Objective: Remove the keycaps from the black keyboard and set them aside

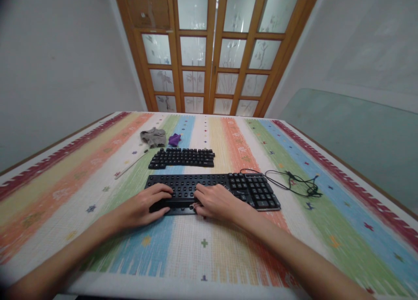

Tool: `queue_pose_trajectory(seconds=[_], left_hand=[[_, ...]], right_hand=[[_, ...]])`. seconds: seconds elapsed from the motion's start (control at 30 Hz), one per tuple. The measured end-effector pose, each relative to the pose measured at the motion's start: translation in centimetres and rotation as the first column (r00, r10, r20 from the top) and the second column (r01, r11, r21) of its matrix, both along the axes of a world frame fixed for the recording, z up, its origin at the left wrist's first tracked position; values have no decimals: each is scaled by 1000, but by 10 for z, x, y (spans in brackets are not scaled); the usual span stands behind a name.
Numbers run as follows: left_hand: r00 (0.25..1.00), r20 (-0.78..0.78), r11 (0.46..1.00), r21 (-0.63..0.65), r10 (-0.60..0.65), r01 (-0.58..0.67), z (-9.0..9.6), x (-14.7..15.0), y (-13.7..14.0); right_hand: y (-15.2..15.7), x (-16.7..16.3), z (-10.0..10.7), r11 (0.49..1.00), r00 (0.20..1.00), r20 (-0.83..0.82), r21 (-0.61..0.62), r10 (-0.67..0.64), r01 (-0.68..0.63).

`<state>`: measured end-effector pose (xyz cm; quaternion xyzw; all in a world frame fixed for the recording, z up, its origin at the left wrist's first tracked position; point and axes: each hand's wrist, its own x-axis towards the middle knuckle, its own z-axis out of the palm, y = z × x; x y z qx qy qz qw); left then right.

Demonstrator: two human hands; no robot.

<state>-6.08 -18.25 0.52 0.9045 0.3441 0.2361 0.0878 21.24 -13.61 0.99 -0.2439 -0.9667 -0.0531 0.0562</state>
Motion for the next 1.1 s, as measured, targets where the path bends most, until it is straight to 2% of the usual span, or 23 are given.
queue_pose_trajectory(seconds=[0.7,1.1], left_hand=[[991,134,991,-131,-11,29,4,-4,-1],[988,154,994,-112,16,2,3,-4,0]], right_hand=[[-12,3,-3,998,999,-11,33,-48,48],[-12,3,-4,996,996,-14,21,-83,83]])
